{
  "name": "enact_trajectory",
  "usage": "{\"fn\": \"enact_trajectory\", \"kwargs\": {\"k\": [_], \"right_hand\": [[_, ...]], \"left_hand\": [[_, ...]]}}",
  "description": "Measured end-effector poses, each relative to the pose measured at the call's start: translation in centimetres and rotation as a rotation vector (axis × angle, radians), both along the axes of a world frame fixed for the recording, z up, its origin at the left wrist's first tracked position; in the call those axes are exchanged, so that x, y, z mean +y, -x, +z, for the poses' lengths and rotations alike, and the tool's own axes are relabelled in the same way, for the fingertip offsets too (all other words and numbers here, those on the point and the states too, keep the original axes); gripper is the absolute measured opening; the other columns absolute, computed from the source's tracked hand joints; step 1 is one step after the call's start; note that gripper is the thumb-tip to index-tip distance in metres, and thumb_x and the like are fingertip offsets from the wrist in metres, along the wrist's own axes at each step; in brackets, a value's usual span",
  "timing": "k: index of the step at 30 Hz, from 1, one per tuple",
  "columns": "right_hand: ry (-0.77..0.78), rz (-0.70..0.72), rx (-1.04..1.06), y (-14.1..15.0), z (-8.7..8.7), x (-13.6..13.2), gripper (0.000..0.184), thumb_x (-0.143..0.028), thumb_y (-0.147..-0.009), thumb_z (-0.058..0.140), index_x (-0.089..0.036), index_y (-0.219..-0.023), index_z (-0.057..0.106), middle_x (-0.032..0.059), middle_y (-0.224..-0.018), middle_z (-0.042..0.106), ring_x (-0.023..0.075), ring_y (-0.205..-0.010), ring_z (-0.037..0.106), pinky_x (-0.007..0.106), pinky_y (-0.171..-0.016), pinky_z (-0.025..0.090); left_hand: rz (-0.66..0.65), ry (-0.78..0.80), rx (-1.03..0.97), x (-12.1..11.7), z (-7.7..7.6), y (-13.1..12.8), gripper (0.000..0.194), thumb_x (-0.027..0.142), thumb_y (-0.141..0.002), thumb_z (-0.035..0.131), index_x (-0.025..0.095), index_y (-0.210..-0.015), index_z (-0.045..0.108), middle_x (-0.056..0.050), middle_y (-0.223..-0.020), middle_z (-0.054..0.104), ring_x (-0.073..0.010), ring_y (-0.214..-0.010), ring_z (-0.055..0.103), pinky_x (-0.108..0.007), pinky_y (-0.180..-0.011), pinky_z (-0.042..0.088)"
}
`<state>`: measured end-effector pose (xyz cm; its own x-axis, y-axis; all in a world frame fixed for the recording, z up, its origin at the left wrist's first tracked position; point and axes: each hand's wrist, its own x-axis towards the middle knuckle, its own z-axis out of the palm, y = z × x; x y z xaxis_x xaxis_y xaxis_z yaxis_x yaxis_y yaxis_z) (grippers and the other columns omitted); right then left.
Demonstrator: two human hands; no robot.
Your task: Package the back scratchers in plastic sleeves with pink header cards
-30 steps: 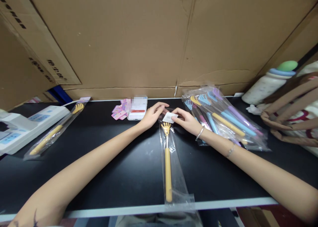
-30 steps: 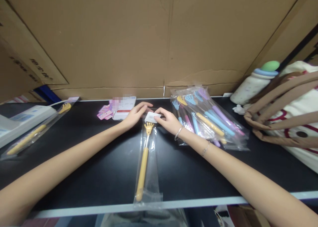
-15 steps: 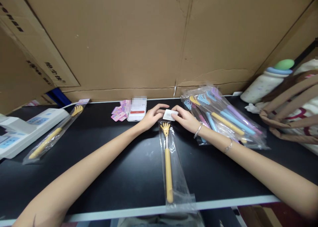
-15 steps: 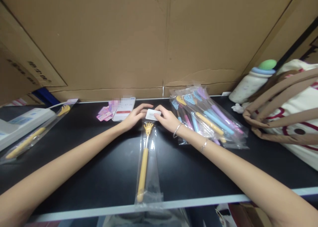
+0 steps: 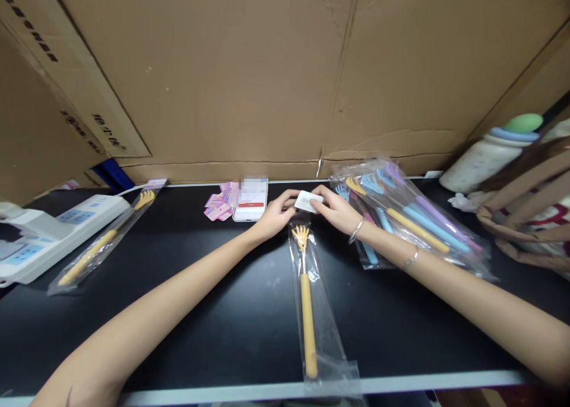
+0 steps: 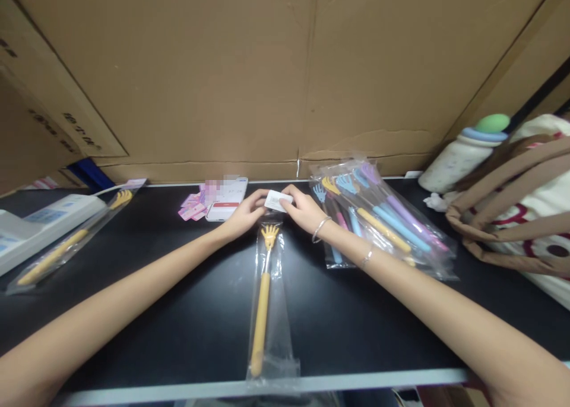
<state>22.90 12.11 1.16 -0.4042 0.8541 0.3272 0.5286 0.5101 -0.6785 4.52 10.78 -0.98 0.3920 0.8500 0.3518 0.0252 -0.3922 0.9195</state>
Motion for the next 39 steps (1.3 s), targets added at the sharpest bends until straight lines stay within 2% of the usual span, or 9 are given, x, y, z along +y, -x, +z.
{"fn": "enact_trajectory", "kwargs": {"k": [6, 12, 17, 24, 28, 31, 35, 39], "right_hand": [[-0.006, -0.058, 0.125, 1.1, -0.6, -0.6, 0.012, -0.032, -0.085, 0.045, -0.022, -0.090, 0.045, 0.0013, -0.076, 0.063, 0.0171, -0.067, 0.062, 0.029, -0.067, 0.047], [0.016, -0.005, 0.213, 1.2, -1.0, -1.5, 0.010, -0.032, -0.085, 0.046, -0.023, -0.089, 0.045, 0.0024, -0.078, 0.066, 0.0188, -0.074, 0.066, 0.031, -0.068, 0.051], [0.044, 0.015, 0.249, 0.9, -1.0, -1.5, 0.010, -0.031, -0.085, 0.046, -0.022, -0.089, 0.044, 0.0032, -0.081, 0.066, 0.0188, -0.077, 0.067, 0.032, -0.072, 0.053], [-0.079, -0.013, 0.192, 0.9, -1.1, -1.2, 0.009, -0.028, -0.082, 0.051, -0.020, -0.086, 0.053, 0.0020, -0.083, 0.064, 0.0170, -0.077, 0.064, 0.029, -0.070, 0.051], [-0.135, -0.025, 0.146, 0.8, -0.9, -1.2, 0.008, -0.025, -0.082, 0.052, -0.020, -0.086, 0.057, 0.0015, -0.080, 0.063, 0.0158, -0.075, 0.061, 0.027, -0.068, 0.049], [-0.224, -0.055, 0.090, 0.7, -0.7, -1.2, 0.008, -0.024, -0.082, 0.055, -0.020, -0.083, 0.061, 0.0024, -0.078, 0.061, 0.0169, -0.076, 0.056, 0.029, -0.069, 0.047], [-0.338, -0.039, 0.048, 0.6, -0.7, -1.0, 0.009, -0.025, -0.082, 0.057, -0.020, -0.082, 0.064, 0.0041, -0.080, 0.061, 0.0197, -0.083, 0.052, 0.035, -0.078, 0.043], [-0.393, -0.047, 0.039, 0.5, -1.0, -0.6, 0.009, -0.026, -0.081, 0.059, -0.019, -0.083, 0.065, 0.0056, -0.083, 0.055, 0.0210, -0.085, 0.050, 0.038, -0.079, 0.042]], "left_hand": [[0.016, 0.057, -0.057, 0.4, -0.3, -0.1, 0.025, 0.023, -0.088, 0.045, 0.016, -0.111, 0.049, -0.007, -0.104, 0.065, -0.0156, -0.094, 0.064, -0.030, -0.089, 0.048], [0.013, 0.039, -0.045, 0.4, -0.4, -0.2, 0.025, 0.016, -0.085, 0.045, 0.015, -0.110, 0.048, -0.004, -0.090, 0.067, -0.0144, -0.086, 0.066, -0.030, -0.087, 0.049], [0.022, 0.012, -0.012, 0.5, -0.6, -0.2, 0.031, 0.014, -0.080, 0.048, 0.015, -0.111, 0.048, -0.004, -0.091, 0.067, -0.0142, -0.087, 0.066, -0.028, -0.086, 0.049], [-0.023, -0.017, 0.007, 0.2, -0.3, -0.1, 0.036, 0.010, -0.076, 0.048, 0.015, -0.111, 0.051, -0.007, -0.110, 0.063, -0.0171, -0.103, 0.061, -0.027, -0.089, 0.048], [-0.026, -0.009, -0.005, 0.3, -0.4, -0.2, 0.040, 0.008, -0.073, 0.049, 0.015, -0.112, 0.050, -0.008, -0.113, 0.062, -0.0186, -0.107, 0.059, -0.029, -0.091, 0.048], [-0.030, -0.009, -0.009, 0.5, -0.8, -0.2, 0.043, 0.006, -0.069, 0.049, 0.015, -0.112, 0.051, -0.008, -0.114, 0.062, -0.0184, -0.106, 0.060, -0.029, -0.091, 0.048], [-0.059, -0.016, -0.004, 0.6, -0.9, -0.3, 0.047, 0.005, -0.067, 0.049, 0.014, -0.114, 0.051, -0.008, -0.116, 0.062, -0.0183, -0.105, 0.060, -0.030, -0.091, 0.049], [-0.067, -0.036, -0.002, 0.5, -0.7, -0.2, 0.049, 0.006, -0.067, 0.049, 0.013, -0.115, 0.052, -0.010, -0.118, 0.061, -0.0203, -0.109, 0.059, -0.032, -0.092, 0.048]]}}
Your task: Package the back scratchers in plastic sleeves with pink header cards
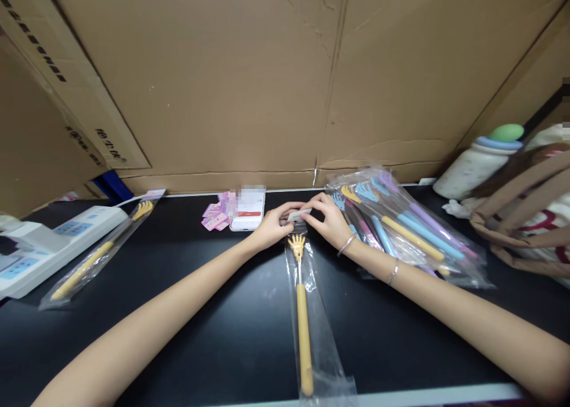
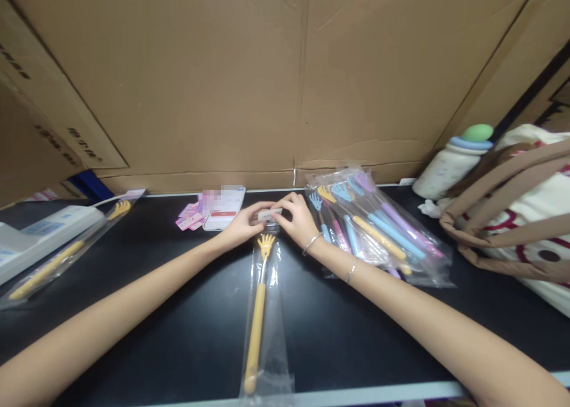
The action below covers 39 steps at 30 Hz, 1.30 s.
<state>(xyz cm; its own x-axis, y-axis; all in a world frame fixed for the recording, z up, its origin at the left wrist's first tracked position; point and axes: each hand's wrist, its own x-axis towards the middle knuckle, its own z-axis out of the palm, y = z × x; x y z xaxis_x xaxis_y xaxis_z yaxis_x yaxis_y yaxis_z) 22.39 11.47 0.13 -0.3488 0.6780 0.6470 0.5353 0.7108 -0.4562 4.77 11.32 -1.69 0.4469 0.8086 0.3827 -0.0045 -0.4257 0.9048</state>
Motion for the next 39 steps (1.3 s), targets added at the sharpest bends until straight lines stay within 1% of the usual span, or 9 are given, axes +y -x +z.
{"fn": "enact_trajectory", "kwargs": {"k": [7, 12, 16, 22, 27, 31, 35, 39], "right_hand": [[-0.019, -0.028, -0.039, -0.06, -0.08, -0.22, 0.011, -0.029, -0.083, 0.058, -0.021, -0.085, 0.066, 0.0061, -0.090, 0.053, 0.0229, -0.092, 0.048, 0.041, -0.085, 0.039], [-0.018, -0.012, -0.039, 0.19, 0.27, -0.62, 0.009, -0.027, -0.083, 0.058, -0.021, -0.083, 0.065, 0.0058, -0.091, 0.054, 0.0224, -0.092, 0.048, 0.041, -0.085, 0.039], [-0.019, -0.006, -0.010, 0.25, 0.20, -0.48, 0.008, -0.026, -0.082, 0.059, -0.021, -0.083, 0.064, 0.0056, -0.090, 0.054, 0.0218, -0.092, 0.049, 0.040, -0.085, 0.040], [0.052, 0.067, 0.047, 0.19, 0.12, -0.27, 0.007, -0.025, -0.082, 0.060, -0.020, -0.080, 0.065, 0.0049, -0.088, 0.054, 0.0204, -0.092, 0.051, 0.039, -0.086, 0.041], [0.088, 0.098, 0.095, 0.12, -0.12, -0.03, 0.008, -0.025, -0.081, 0.060, -0.019, -0.082, 0.066, 0.0046, -0.089, 0.053, 0.0192, -0.091, 0.052, 0.038, -0.086, 0.041], [0.072, 0.116, 0.074, 0.15, -0.13, -0.11, 0.008, -0.025, -0.080, 0.062, -0.019, -0.082, 0.067, 0.0047, -0.089, 0.052, 0.0191, -0.091, 0.052, 0.038, -0.085, 0.042], [0.062, 0.117, 0.052, 0.15, -0.10, -0.20, 0.007, -0.025, -0.080, 0.062, -0.020, -0.082, 0.066, 0.0046, -0.091, 0.052, 0.0188, -0.091, 0.052, 0.038, -0.086, 0.043], [0.061, 0.167, 0.060, 0.25, 0.02, -0.27, 0.007, -0.025, -0.081, 0.061, -0.020, -0.082, 0.065, 0.0048, -0.094, 0.052, 0.0185, -0.093, 0.053, 0.038, -0.087, 0.043]], "left_hand": [[0.023, -0.022, 0.001, 0.08, 0.00, 0.09, 0.052, 0.006, -0.066, 0.047, 0.011, -0.117, 0.054, -0.011, -0.120, 0.061, -0.0214, -0.110, 0.059, -0.033, -0.094, 0.049], [0.025, -0.029, -0.049, 0.18, -0.20, 0.06, 0.052, 0.006, -0.067, 0.048, 0.012, -0.118, 0.054, -0.010, -0.120, 0.062, -0.0216, -0.113, 0.058, -0.032, -0.093, 0.049], [0.044, -0.047, -0.020, 0.18, -0.17, 0.12, 0.049, 0.007, -0.069, 0.050, 0.013, -0.117, 0.056, -0.010, -0.120, 0.062, -0.0213, -0.110, 0.060, -0.033, -0.093, 0.050], [0.023, -0.033, -0.036, 0.22, -0.11, 0.22, 0.050, 0.010, -0.070, 0.052, 0.013, -0.120, 0.056, -0.012, -0.124, 0.059, -0.0237, -0.115, 0.056, -0.039, -0.099, 0.045], [0.040, -0.045, 0.015, -0.04, 0.05, 0.21, 0.050, 0.012, -0.071, 0.053, 0.013, -0.121, 0.055, -0.012, -0.126, 0.058, -0.0250, -0.116, 0.055, -0.041, -0.099, 0.044], [0.049, -0.074, 0.060, -0.40, 0.29, 0.11, 0.049, 0.012, -0.071, 0.053, 0.012, -0.120, 0.055, -0.012, -0.122, 0.060, -0.0253, -0.114, 0.055, -0.040, -0.098, 0.045], [0.053, -0.125, 0.096, -0.55, 0.44, 0.08, 0.047, 0.012, -0.073, 0.053, 0.012, -0.120, 0.055, -0.011, -0.121, 0.061, -0.0238, -0.115, 0.055, -0.037, -0.098, 0.045], [0.076, -0.190, 0.139, -0.58, 0.58, 0.17, 0.044, 0.013, -0.075, 0.053, 0.012, -0.119, 0.055, -0.011, -0.122, 0.060, -0.0231, -0.113, 0.056, -0.035, -0.097, 0.045]]}}
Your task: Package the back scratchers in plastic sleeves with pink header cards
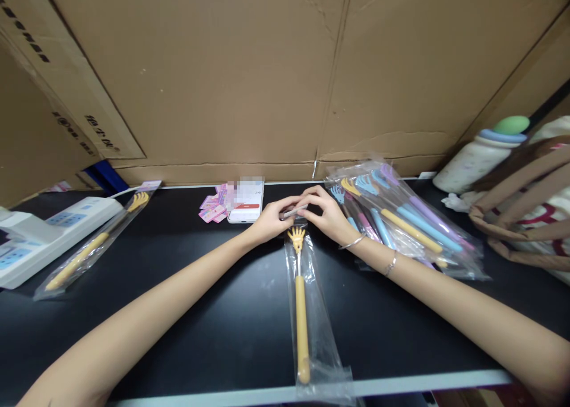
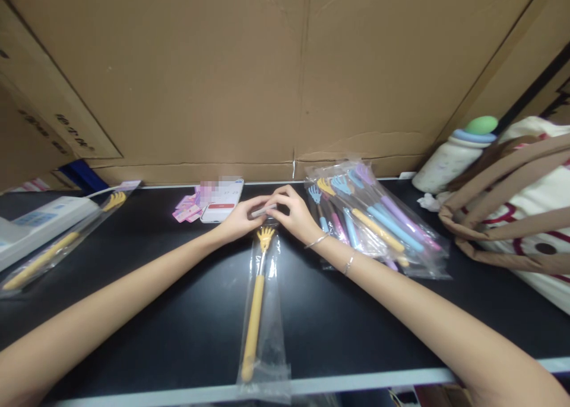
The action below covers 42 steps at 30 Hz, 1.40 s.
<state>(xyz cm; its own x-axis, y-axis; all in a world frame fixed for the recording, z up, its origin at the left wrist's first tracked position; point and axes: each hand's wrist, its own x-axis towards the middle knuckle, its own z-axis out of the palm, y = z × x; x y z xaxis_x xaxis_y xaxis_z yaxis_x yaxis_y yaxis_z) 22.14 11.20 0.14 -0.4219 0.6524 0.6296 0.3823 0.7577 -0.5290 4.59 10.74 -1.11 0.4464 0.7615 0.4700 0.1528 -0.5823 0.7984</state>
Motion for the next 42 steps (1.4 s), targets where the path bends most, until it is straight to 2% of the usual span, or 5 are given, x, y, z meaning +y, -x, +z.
{"fn": "enact_trajectory", "kwargs": {"k": [6, 13, 29, 36, 42], "right_hand": [[0.007, 0.035, 0.016, 0.20, 0.25, -0.19, 0.007, -0.024, -0.081, 0.061, -0.019, -0.083, 0.066, 0.0052, -0.095, 0.052, 0.0184, -0.093, 0.053, 0.037, -0.088, 0.043], [0.042, -0.050, 0.022, 0.10, -0.09, -0.01, 0.013, -0.028, -0.084, 0.056, -0.018, -0.084, 0.065, 0.0059, -0.092, 0.053, 0.0186, -0.092, 0.054, 0.038, -0.088, 0.042], [0.055, -0.011, -0.014, 0.06, -0.30, 0.16, 0.018, -0.030, -0.088, 0.049, -0.018, -0.088, 0.062, 0.0064, -0.092, 0.055, 0.0180, -0.089, 0.054, 0.035, -0.085, 0.043], [0.057, 0.011, -0.066, 0.17, -0.13, -0.14, 0.021, -0.029, -0.091, 0.043, -0.018, -0.092, 0.062, 0.0065, -0.092, 0.057, 0.0184, -0.091, 0.053, 0.035, -0.087, 0.042], [0.021, 0.004, -0.064, 0.09, -0.23, 0.06, 0.020, -0.030, -0.090, 0.046, -0.019, -0.091, 0.063, 0.0063, -0.091, 0.058, 0.0190, -0.092, 0.053, 0.036, -0.086, 0.042]], "left_hand": [[0.033, -0.050, 0.059, -0.12, 0.22, 0.03, 0.043, 0.014, -0.075, 0.053, 0.009, -0.118, 0.055, -0.014, -0.120, 0.060, -0.0247, -0.112, 0.056, -0.037, -0.098, 0.043], [0.007, 0.014, -0.021, 0.08, -0.07, 0.04, 0.047, 0.010, -0.074, 0.048, 0.014, -0.121, 0.052, -0.010, -0.123, 0.059, -0.0226, -0.115, 0.053, -0.036, -0.098, 0.044], [-0.008, -0.006, -0.061, 0.33, -0.42, 0.17, 0.044, 0.014, -0.076, 0.052, 0.016, -0.120, 0.052, -0.009, -0.124, 0.057, -0.0227, -0.117, 0.052, -0.038, -0.102, 0.040], [-0.019, 0.055, -0.124, 0.04, -0.05, 0.03, 0.039, 0.023, -0.081, 0.056, 0.016, -0.119, 0.051, -0.010, -0.124, 0.057, -0.0222, -0.118, 0.052, -0.037, -0.103, 0.039], [0.036, 0.034, -0.095, -0.13, 0.38, 0.23, 0.035, 0.035, -0.089, 0.047, 0.016, -0.117, 0.056, -0.009, -0.124, 0.058, -0.0205, -0.118, 0.052, -0.034, -0.103, 0.038]]}}
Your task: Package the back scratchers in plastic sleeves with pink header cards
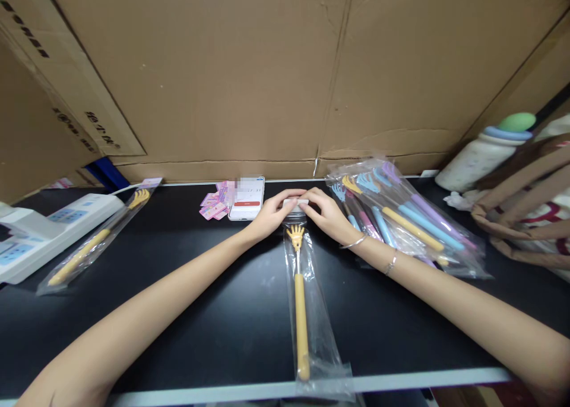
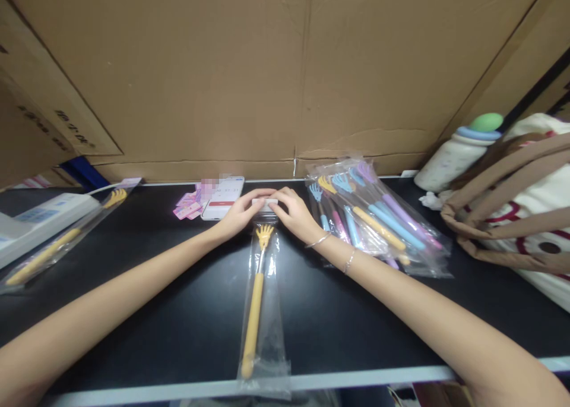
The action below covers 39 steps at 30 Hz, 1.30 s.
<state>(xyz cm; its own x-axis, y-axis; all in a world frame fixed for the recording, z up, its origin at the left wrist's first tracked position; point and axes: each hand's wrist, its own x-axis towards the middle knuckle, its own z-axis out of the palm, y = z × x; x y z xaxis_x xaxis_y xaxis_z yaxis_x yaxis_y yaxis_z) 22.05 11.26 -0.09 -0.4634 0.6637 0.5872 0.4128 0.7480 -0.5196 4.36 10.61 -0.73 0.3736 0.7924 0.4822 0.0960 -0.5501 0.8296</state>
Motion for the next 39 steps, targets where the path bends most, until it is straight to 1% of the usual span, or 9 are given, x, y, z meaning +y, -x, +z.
{"fn": "enact_trajectory", "kwargs": {"k": [5, 8, 13, 20, 25, 31, 34, 39], "right_hand": [[0.013, -0.013, -0.013, 0.03, 0.14, -0.09, 0.020, -0.030, -0.089, 0.047, -0.018, -0.092, 0.064, 0.0073, -0.092, 0.059, 0.0198, -0.092, 0.054, 0.036, -0.086, 0.042], [0.010, -0.025, -0.015, 0.03, 0.17, -0.12, 0.022, -0.029, -0.090, 0.045, -0.019, -0.093, 0.065, 0.0075, -0.092, 0.061, 0.0203, -0.093, 0.054, 0.037, -0.086, 0.042], [-0.009, -0.036, -0.021, 0.00, 0.03, -0.04, 0.021, -0.026, -0.089, 0.047, -0.019, -0.095, 0.066, 0.0075, -0.095, 0.063, 0.0213, -0.094, 0.055, 0.038, -0.085, 0.043], [-0.016, -0.073, -0.044, 0.02, 0.07, -0.05, 0.018, -0.023, -0.087, 0.050, -0.019, -0.092, 0.066, 0.0073, -0.096, 0.066, 0.0216, -0.093, 0.056, 0.038, -0.085, 0.043], [0.011, -0.089, -0.017, -0.03, 0.07, -0.04, 0.017, -0.021, -0.086, 0.050, -0.016, -0.093, 0.064, 0.0073, -0.095, 0.067, 0.0205, -0.091, 0.059, 0.034, -0.084, 0.044], [0.064, -0.129, 0.005, -0.10, 0.28, -0.18, 0.017, -0.022, -0.087, 0.047, -0.016, -0.091, 0.063, 0.0049, -0.088, 0.068, 0.0176, -0.080, 0.062, 0.028, -0.076, 0.044], [0.078, -0.147, -0.011, -0.09, 0.37, -0.29, 0.018, -0.023, -0.087, 0.047, -0.016, -0.091, 0.063, 0.0041, -0.085, 0.068, 0.0173, -0.077, 0.062, 0.027, -0.074, 0.044], [0.092, -0.136, -0.022, -0.14, 0.41, -0.42, 0.018, -0.025, -0.087, 0.048, -0.017, -0.091, 0.064, 0.0041, -0.086, 0.069, 0.0177, -0.077, 0.063, 0.027, -0.073, 0.044]], "left_hand": [[0.031, 0.036, 0.020, -0.04, 0.22, 0.05, 0.036, 0.037, -0.092, 0.041, 0.016, -0.116, 0.058, -0.008, -0.123, 0.060, -0.0199, -0.115, 0.054, -0.032, -0.101, 0.039], [0.048, 0.023, 0.021, -0.05, 0.19, 0.04, 0.035, 0.035, -0.092, 0.041, 0.016, -0.117, 0.058, -0.007, -0.124, 0.059, -0.0196, -0.117, 0.052, -0.032, -0.102, 0.038], [0.062, -0.003, 0.009, 0.12, -0.11, 0.10, 0.034, 0.033, -0.092, 0.042, 0.017, -0.120, 0.054, -0.007, -0.127, 0.057, -0.0197, -0.120, 0.050, -0.034, -0.104, 0.036], [0.064, -0.010, 0.006, 0.30, -0.40, 0.11, 0.036, 0.035, -0.091, 0.044, 0.017, -0.121, 0.052, -0.009, -0.129, 0.054, -0.0213, -0.120, 0.050, -0.035, -0.103, 0.038], [0.059, 0.016, -0.003, 0.42, -0.57, 0.10, 0.038, 0.037, -0.090, 0.045, 0.018, -0.123, 0.051, -0.008, -0.129, 0.054, -0.0223, -0.120, 0.049, -0.036, -0.103, 0.039], [0.038, 0.027, -0.007, 0.42, -0.67, 0.04, 0.035, 0.036, -0.090, 0.047, 0.018, -0.119, 0.054, -0.008, -0.126, 0.057, -0.0218, -0.119, 0.051, -0.035, -0.102, 0.040], [0.033, 0.032, -0.015, 0.33, -0.55, 0.00, 0.034, 0.034, -0.090, 0.047, 0.018, -0.118, 0.055, -0.009, -0.125, 0.058, -0.0215, -0.118, 0.052, -0.035, -0.101, 0.041], [0.055, 0.035, -0.004, 0.17, -0.28, 0.04, 0.033, 0.033, -0.090, 0.047, 0.017, -0.117, 0.056, -0.009, -0.124, 0.059, -0.0225, -0.117, 0.053, -0.037, -0.101, 0.041]]}}
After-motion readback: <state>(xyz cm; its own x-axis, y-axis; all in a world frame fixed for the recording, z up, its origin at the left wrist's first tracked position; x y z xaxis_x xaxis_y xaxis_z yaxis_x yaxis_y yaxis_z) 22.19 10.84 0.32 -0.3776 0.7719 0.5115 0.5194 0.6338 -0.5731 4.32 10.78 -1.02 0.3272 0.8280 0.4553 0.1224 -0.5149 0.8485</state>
